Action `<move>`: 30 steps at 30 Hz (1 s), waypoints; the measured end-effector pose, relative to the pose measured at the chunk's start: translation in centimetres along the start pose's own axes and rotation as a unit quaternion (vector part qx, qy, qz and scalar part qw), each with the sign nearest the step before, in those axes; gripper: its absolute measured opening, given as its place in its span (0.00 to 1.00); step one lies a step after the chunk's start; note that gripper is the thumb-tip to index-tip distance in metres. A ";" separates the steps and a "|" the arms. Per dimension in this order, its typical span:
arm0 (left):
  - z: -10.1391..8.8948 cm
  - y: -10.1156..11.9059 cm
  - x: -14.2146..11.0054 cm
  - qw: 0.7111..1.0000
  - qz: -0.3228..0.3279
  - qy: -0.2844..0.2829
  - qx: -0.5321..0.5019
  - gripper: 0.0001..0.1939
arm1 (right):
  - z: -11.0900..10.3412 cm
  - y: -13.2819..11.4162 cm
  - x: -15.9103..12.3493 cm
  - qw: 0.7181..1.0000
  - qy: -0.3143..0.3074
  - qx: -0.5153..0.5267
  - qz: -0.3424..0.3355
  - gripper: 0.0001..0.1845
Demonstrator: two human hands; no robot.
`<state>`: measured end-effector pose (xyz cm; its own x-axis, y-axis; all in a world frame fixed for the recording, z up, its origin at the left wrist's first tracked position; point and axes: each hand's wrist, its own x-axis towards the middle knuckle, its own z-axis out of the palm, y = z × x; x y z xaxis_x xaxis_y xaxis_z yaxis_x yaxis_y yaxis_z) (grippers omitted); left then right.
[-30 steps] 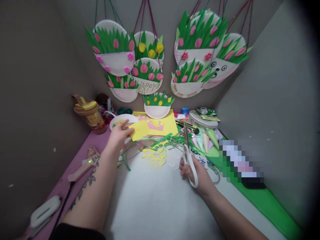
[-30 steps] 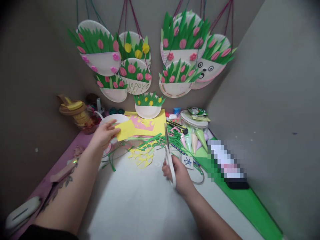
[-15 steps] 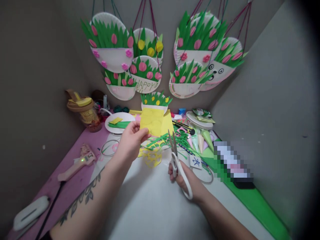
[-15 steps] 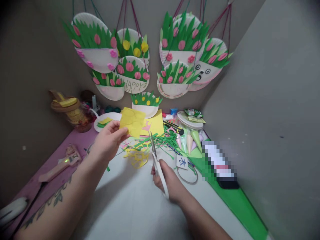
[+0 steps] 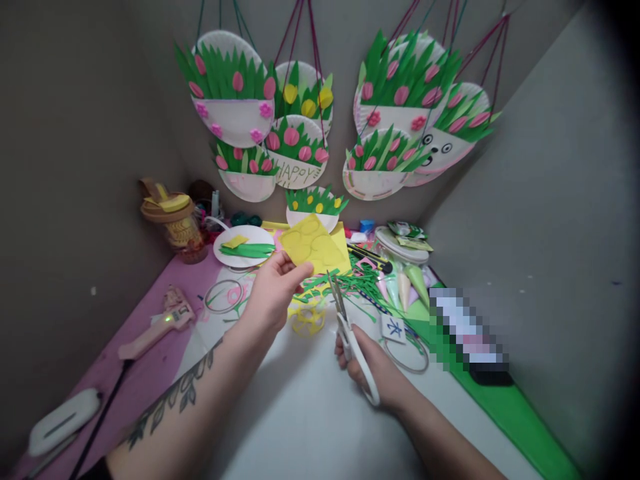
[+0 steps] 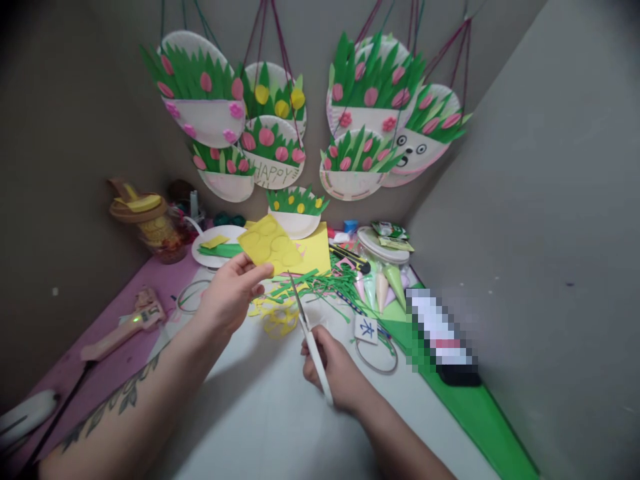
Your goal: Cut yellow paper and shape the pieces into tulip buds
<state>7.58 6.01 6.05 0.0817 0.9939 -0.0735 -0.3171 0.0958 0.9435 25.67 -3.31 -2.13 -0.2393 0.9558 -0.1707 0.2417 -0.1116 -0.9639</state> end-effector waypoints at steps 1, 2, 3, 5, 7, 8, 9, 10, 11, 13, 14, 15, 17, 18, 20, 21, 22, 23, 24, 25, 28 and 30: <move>0.2 0.0 -0.1 1.000 0.011 -0.003 0.005 0.15 | 0.0 -0.1 0.0 1.000 0.001 0.002 0.003 0.14; 0.4 0.0 -0.3 1.000 0.020 -0.004 0.011 0.15 | 0.0 -0.1 0.0 1.000 0.003 0.005 0.006 0.13; 0.6 0.0 -0.5 1.000 0.025 -0.006 0.016 0.14 | 0.0 -0.2 0.0 1.000 0.006 0.009 0.010 0.13; 1.1 -0.1 -0.8 0.999 0.030 -0.012 0.027 0.14 | 0.0 -0.2 0.0 1.000 0.012 0.018 0.021 0.13; 1.5 -0.3 -1.2 0.999 0.030 -0.017 0.037 0.14 | 0.0 -0.1 0.0 0.999 0.019 0.027 0.026 0.13; 1.7 -0.5 -1.3 0.999 0.029 -0.020 0.040 0.14 | -0.1 0.1 0.0 0.999 0.022 0.031 0.024 0.13; 1.8 -0.7 -1.4 0.998 0.029 -0.022 0.042 0.14 | -0.1 0.3 0.0 0.999 0.025 0.035 0.021 0.13; 1.9 -0.8 -1.5 0.998 0.028 -0.024 0.042 0.14 | -0.2 0.5 0.0 0.999 0.027 0.040 0.017 0.13; 2.0 -1.0 -1.5 0.998 0.028 -0.026 0.042 0.14 | -0.2 0.7 0.0 0.999 0.027 0.044 0.014 0.14; 2.1 -1.3 -1.6 0.998 0.028 -0.030 0.041 0.15 | -0.3 1.0 0.0 0.998 0.026 0.050 0.013 0.14; 2.1 -1.4 -1.6 0.998 0.027 -0.032 0.041 0.15 | -0.3 1.1 0.0 0.998 0.025 0.052 0.014 0.14; 2.1 -1.5 -1.7 0.998 0.026 -0.033 0.041 0.15 | -0.3 1.1 0.0 0.998 0.024 0.054 0.013 0.14; 2.2 -1.5 -1.8 0.998 0.020 -0.034 0.039 0.15 | -0.3 1.1 0.0 0.998 0.025 0.056 0.011 0.14; 2.2 -1.5 -1.9 0.999 0.018 -0.034 0.038 0.15 | -0.3 1.1 0.0 0.998 0.026 0.057 0.010 0.14; 2.3 -1.4 -2.0 0.999 0.012 -0.035 0.037 0.15 | -0.3 1.1 0.0 0.998 0.028 0.061 0.010 0.14; 2.3 -1.3 -2.0 0.999 0.009 -0.036 0.036 0.16 | -0.3 1.2 -0.1 0.997 0.030 0.063 0.010 0.14; 2.3 -1.3 -2.1 0.999 0.006 -0.037 0.035 0.16 | -0.3 1.2 -0.1 0.997 0.032 0.065 0.012 0.14; 2.3 -1.2 -2.1 0.999 0.004 -0.038 0.034 0.16 | -0.3 1.3 -0.1 0.997 0.033 0.066 0.014 0.14; 2.3 -1.1 -2.1 0.999 0.003 -0.038 0.032 0.16 | -0.3 1.3 -0.1 0.997 0.035 0.067 0.016 0.15; 2.4 -1.1 -2.1 0.999 0.002 -0.038 0.032 0.15 | -0.3 1.3 -0.1 0.997 0.037 0.067 0.016 0.15; 2.4 -0.9 -2.2 0.999 0.001 -0.033 0.032 0.15 | -0.3 1.2 -0.2 0.997 0.036 0.060 0.013 0.13; 2.5 -0.8 -2.1 0.999 0.000 -0.031 0.032 0.16 | -0.3 1.0 -0.2 0.998 0.035 0.059 0.010 0.12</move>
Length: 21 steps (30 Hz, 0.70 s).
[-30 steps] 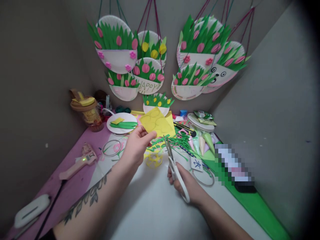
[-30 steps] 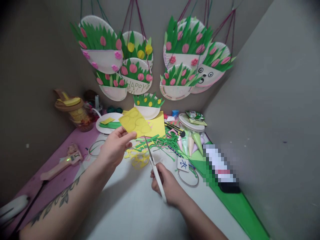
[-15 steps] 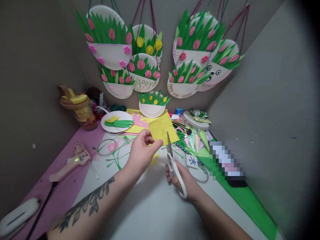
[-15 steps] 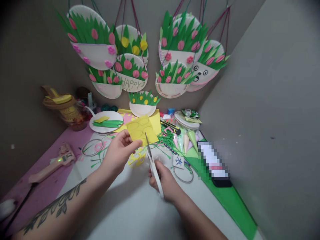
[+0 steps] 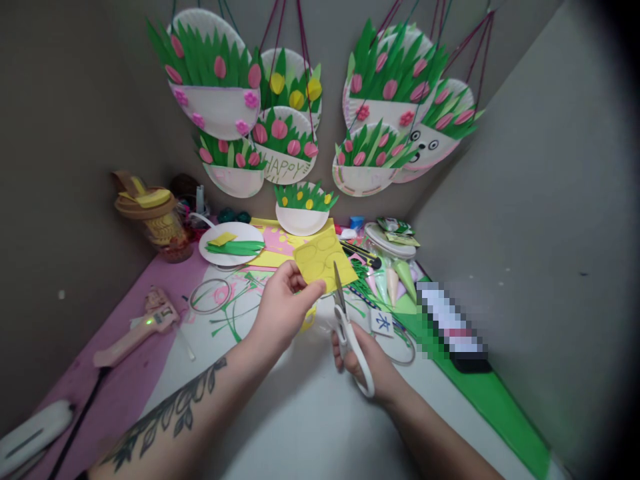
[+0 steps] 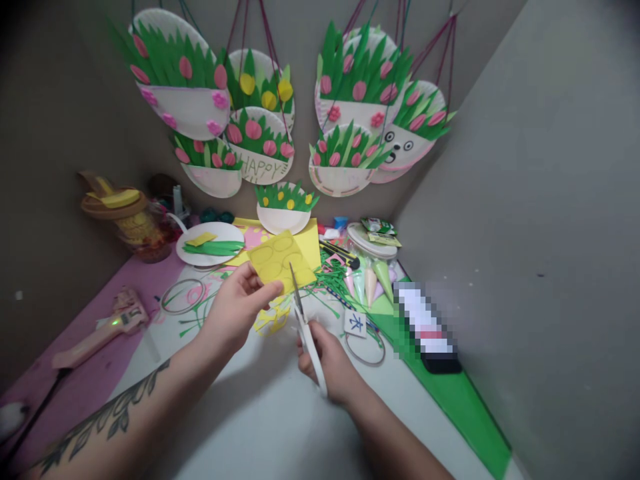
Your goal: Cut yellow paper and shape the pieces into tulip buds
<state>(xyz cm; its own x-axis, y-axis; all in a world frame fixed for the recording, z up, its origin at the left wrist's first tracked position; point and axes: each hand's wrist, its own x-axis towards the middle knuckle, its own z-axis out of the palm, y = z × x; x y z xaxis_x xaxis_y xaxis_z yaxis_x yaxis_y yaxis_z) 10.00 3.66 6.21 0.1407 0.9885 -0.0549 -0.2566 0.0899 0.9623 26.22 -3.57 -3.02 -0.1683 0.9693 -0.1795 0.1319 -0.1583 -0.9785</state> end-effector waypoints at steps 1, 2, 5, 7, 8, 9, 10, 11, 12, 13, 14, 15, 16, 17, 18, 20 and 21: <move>0.0 0.0 0.0 1.000 0.000 0.000 0.000 0.16 | 0.0 -0.1 0.0 1.000 -0.001 0.002 -0.001 0.12; 0.0 0.0 0.0 1.000 0.000 0.000 0.000 0.16 | 0.0 -0.1 -0.1 1.000 -0.003 0.005 -0.004 0.12; 0.0 0.0 0.0 1.000 0.001 -0.001 0.003 0.15 | 0.0 -0.2 -0.1 1.000 -0.007 0.008 -0.013 0.13; 0.0 0.0 0.0 1.000 0.002 -0.002 0.004 0.15 | 0.0 -0.3 -0.1 1.000 -0.006 0.003 -0.011 0.13; 0.0 0.0 0.0 1.000 0.002 -0.002 0.006 0.15 | 0.0 -0.4 -0.1 1.000 -0.004 0.001 -0.007 0.13; 0.0 0.0 0.0 1.000 0.001 -0.003 0.007 0.15 | 0.1 -0.5 -0.1 1.000 -0.001 0.000 -0.001 0.13; 0.0 0.0 0.0 1.000 0.000 -0.003 0.009 0.15 | 0.1 -0.5 0.0 1.000 0.001 0.001 0.004 0.13; 0.0 0.0 0.0 1.000 -0.001 -0.003 0.010 0.15 | 0.1 -0.6 0.0 1.000 0.003 0.002 0.010 0.13; 0.0 0.0 0.0 1.000 -0.002 -0.003 0.009 0.15 | 0.1 -0.7 0.0 1.000 0.005 0.003 0.015 0.13; 0.0 0.0 0.0 1.000 -0.002 -0.003 0.009 0.16 | 0.2 -0.8 0.0 1.000 0.007 0.003 0.017 0.13; 0.0 0.0 0.0 1.000 -0.002 -0.003 0.007 0.16 | 0.1 -0.8 0.0 1.000 0.007 0.001 0.016 0.13; 0.0 0.0 0.1 1.000 -0.001 -0.002 0.007 0.16 | 0.1 -0.9 0.0 1.000 0.007 -0.001 0.014 0.13; -0.1 0.1 0.1 1.000 0.000 -0.003 0.007 0.16 | 0.1 -0.9 0.0 1.000 0.007 -0.003 0.013 0.13; -0.1 0.1 0.1 1.000 0.001 -0.004 0.009 0.16 | 0.0 -1.0 0.0 1.000 0.006 -0.004 0.012 0.13; -0.2 0.1 0.1 1.000 0.001 -0.006 0.012 0.16 | 0.0 -1.0 0.0 1.000 0.005 -0.005 0.011 0.14; -0.3 0.2 0.2 1.000 -0.001 -0.013 0.022 0.16 | -0.1 -1.0 0.0 1.000 0.003 -0.006 0.010 0.14; -0.4 0.2 0.3 0.999 -0.002 -0.018 0.027 0.16 | -0.1 -1.0 0.1 1.000 0.002 -0.005 0.009 0.15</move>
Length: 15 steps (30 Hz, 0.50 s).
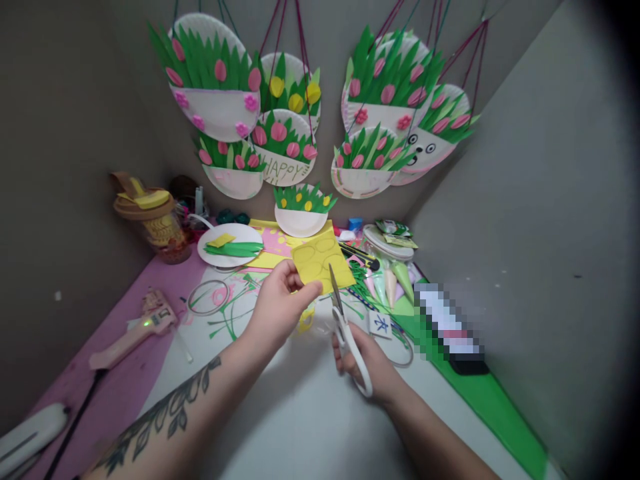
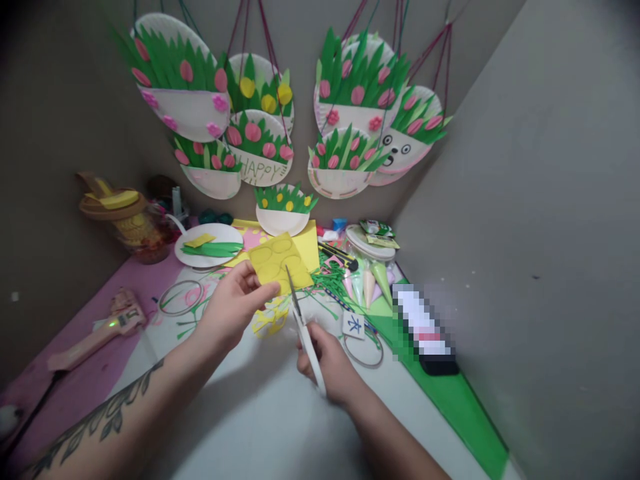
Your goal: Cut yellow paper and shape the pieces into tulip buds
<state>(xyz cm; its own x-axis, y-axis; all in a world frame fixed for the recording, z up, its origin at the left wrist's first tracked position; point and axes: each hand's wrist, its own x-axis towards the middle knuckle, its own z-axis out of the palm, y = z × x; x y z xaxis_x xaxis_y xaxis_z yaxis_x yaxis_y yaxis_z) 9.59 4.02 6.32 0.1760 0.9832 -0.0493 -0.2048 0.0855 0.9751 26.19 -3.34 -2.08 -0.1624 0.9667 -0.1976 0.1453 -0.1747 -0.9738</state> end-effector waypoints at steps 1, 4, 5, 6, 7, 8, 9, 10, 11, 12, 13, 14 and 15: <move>-0.1 0.1 0.1 1.000 0.000 -0.005 0.004 0.17 | 0.0 0.1 0.0 1.000 -0.001 0.001 -0.001 0.16; -0.3 0.2 0.2 1.000 0.010 -0.009 0.014 0.16 | 0.0 0.3 0.2 1.000 -0.007 0.009 0.004 0.17; -0.4 0.2 0.3 1.000 0.015 -0.009 0.016 0.16 | 0.0 0.4 0.2 1.000 -0.008 0.012 0.005 0.18; -0.5 0.3 0.3 1.000 0.017 -0.009 0.018 0.16 | -0.1 0.5 0.2 1.000 -0.010 0.015 0.005 0.18; -0.5 0.3 0.4 1.000 0.016 -0.010 0.021 0.15 | -0.1 0.6 0.2 1.000 -0.011 0.015 0.004 0.17; -0.6 0.3 0.4 1.000 0.014 -0.012 0.023 0.15 | -0.1 0.6 0.2 1.000 -0.012 0.013 0.004 0.17; -0.6 0.4 0.4 0.999 0.012 -0.016 0.025 0.15 | -0.2 0.7 0.2 1.000 -0.012 0.010 0.003 0.17; -0.7 0.4 0.4 0.999 0.010 -0.022 0.027 0.15 | -0.2 0.7 0.3 1.000 -0.013 0.006 0.004 0.16; -0.7 0.5 0.4 0.999 0.010 -0.027 0.031 0.15 | -0.3 0.7 0.3 1.000 -0.013 0.002 0.006 0.15; -0.8 0.5 0.4 0.999 0.012 -0.032 0.036 0.14 | -0.3 0.6 0.3 1.000 -0.014 0.000 0.009 0.14; -0.9 0.6 0.4 0.998 0.015 -0.034 0.041 0.14 | -0.3 0.6 0.3 1.000 -0.015 -0.002 0.011 0.13; -0.9 0.7 0.4 0.998 0.018 -0.033 0.047 0.14 | -0.3 0.5 0.2 1.000 -0.015 -0.005 0.014 0.13; -1.0 0.7 0.4 0.998 0.022 -0.030 0.053 0.13 | -0.3 0.4 0.2 1.000 -0.015 -0.008 0.015 0.12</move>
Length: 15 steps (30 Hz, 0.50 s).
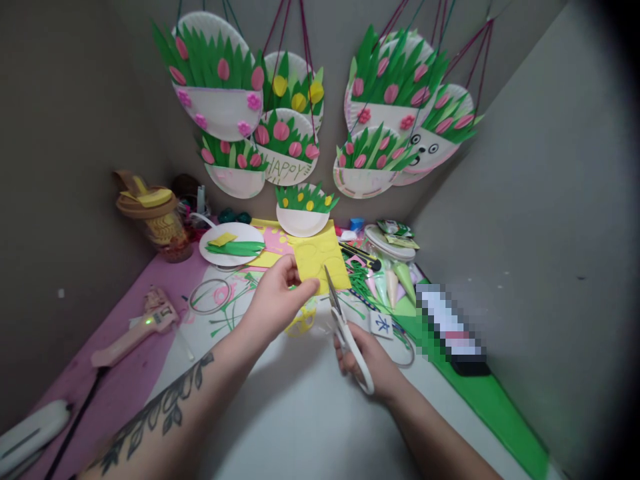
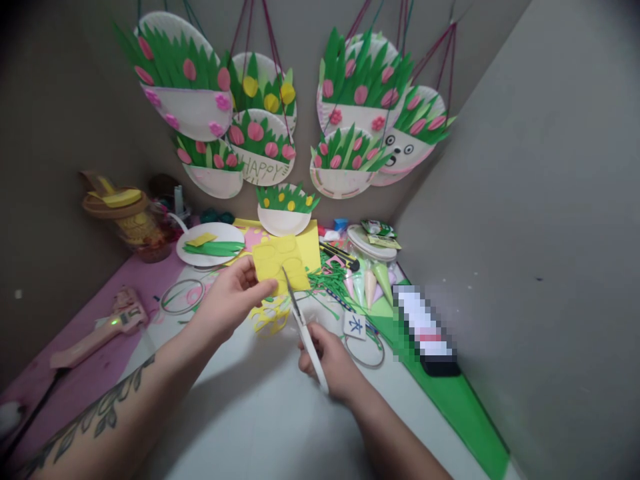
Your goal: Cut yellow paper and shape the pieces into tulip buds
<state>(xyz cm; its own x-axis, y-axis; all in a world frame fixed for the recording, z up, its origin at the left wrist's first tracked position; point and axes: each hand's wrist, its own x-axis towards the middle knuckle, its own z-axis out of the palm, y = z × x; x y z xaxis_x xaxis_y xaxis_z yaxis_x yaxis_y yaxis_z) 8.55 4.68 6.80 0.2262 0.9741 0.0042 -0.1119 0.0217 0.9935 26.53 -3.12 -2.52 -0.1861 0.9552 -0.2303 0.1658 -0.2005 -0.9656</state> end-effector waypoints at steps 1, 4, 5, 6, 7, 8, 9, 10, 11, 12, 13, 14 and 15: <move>-0.1 0.0 0.0 1.000 0.004 0.007 0.005 0.13 | 0.0 -0.1 0.0 1.000 -0.001 -0.003 0.002 0.12; -0.4 0.0 0.3 1.000 0.014 0.021 0.007 0.11 | 0.1 -0.4 0.0 1.000 -0.009 -0.005 0.011 0.11; -0.4 -0.1 0.3 1.000 0.017 0.022 0.008 0.10 | 0.1 -0.4 0.0 1.000 -0.012 -0.004 0.013 0.11; -0.5 -0.2 0.4 1.000 0.018 0.021 0.011 0.10 | 0.1 -0.4 0.0 1.000 -0.013 -0.002 0.015 0.11; -0.5 -0.3 0.4 1.000 0.018 0.019 0.016 0.09 | 0.1 -0.4 0.1 1.000 -0.013 -0.001 0.015 0.11; -0.6 -0.4 0.4 1.000 0.018 0.015 0.021 0.09 | 0.1 -0.3 0.1 1.000 -0.012 0.001 0.014 0.11; -0.6 -0.5 0.4 1.000 0.016 0.009 0.026 0.10 | 0.1 -0.3 0.1 1.000 -0.013 0.004 0.013 0.11; -0.5 -0.5 0.4 1.000 0.013 0.003 0.028 0.10 | 0.1 -0.2 0.1 1.000 -0.016 0.006 0.010 0.11; -0.5 -0.6 0.3 1.000 0.010 -0.005 0.027 0.11 | 0.0 -0.1 0.1 1.000 -0.019 0.010 0.007 0.11; -0.5 -0.6 0.3 1.000 0.008 -0.011 0.024 0.12 | 0.0 0.0 0.1 1.000 -0.022 0.013 0.004 0.11; -0.5 -0.6 0.3 1.000 0.007 -0.015 0.021 0.13 | 0.0 0.1 0.1 1.000 -0.023 0.015 0.003 0.11; -0.5 -0.6 0.2 1.000 0.008 -0.017 0.021 0.13 | 0.0 0.2 0.1 1.000 -0.023 0.016 0.004 0.11; -0.5 -0.6 0.2 1.000 0.009 -0.016 0.021 0.14 | 0.0 0.3 0.1 1.000 -0.023 0.017 0.007 0.11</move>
<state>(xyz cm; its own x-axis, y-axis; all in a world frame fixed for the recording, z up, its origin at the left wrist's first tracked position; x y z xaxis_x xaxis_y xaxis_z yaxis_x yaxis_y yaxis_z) 8.19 5.02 6.17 0.2553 0.9666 0.0247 -0.0755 -0.0056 0.9971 26.57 -3.07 -2.80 -0.2283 0.9414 -0.2482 0.1355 -0.2217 -0.9657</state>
